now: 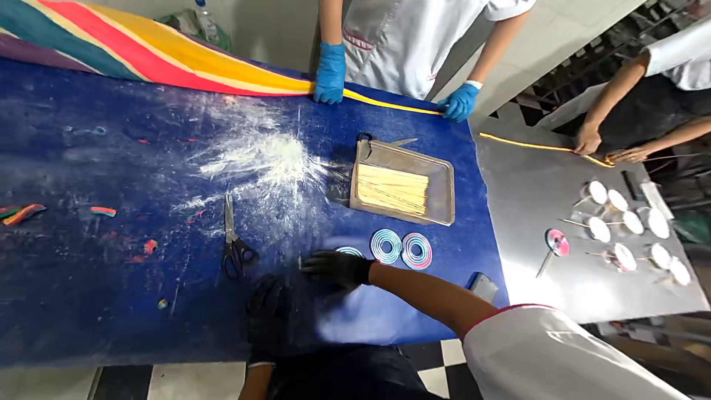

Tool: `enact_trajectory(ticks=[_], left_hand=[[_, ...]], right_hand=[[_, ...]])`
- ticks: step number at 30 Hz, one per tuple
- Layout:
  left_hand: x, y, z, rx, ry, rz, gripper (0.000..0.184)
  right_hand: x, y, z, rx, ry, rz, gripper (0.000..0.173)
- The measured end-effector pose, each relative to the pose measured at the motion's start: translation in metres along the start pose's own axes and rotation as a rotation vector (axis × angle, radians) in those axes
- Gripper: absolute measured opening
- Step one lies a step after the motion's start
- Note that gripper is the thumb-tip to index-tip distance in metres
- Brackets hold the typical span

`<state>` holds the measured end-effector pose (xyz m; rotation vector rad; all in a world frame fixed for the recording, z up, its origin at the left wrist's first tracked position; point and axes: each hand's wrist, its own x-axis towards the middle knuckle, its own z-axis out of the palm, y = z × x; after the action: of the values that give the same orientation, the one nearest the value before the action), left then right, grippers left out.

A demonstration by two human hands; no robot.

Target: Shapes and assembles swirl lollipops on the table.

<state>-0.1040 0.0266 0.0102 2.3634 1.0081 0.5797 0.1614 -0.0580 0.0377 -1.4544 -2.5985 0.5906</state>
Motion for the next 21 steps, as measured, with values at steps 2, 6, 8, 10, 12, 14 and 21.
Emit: enact_trajectory(ticks=[2,6,8,10,12,14,21], left_hand=[[-0.001,-0.002,0.0,-0.024,0.052,0.052,0.034],[0.005,-0.011,0.006,-0.015,0.05,0.075,0.034],[0.007,-0.013,0.009,-0.016,0.067,0.095,0.033],[0.008,-0.015,0.011,-0.009,0.08,0.113,0.033],[0.007,-0.017,0.011,-0.004,0.072,0.118,0.034],[0.007,-0.014,0.006,-0.017,0.038,0.09,0.034],[0.004,-0.005,0.001,0.002,-0.016,0.076,0.035]], right_hand=[[-0.003,-0.009,-0.014,0.16,0.187,0.131,0.053],[-0.015,-0.011,-0.082,0.093,1.099,0.697,0.046],[-0.025,0.003,-0.085,-0.03,1.021,0.708,0.049],[-0.022,0.004,-0.059,-0.059,0.654,0.521,0.058],[-0.002,-0.006,-0.026,-0.043,0.379,0.325,0.068],[0.012,-0.008,0.004,-0.047,0.224,0.264,0.08],[0.006,-0.006,0.004,0.05,0.128,0.291,0.091]])
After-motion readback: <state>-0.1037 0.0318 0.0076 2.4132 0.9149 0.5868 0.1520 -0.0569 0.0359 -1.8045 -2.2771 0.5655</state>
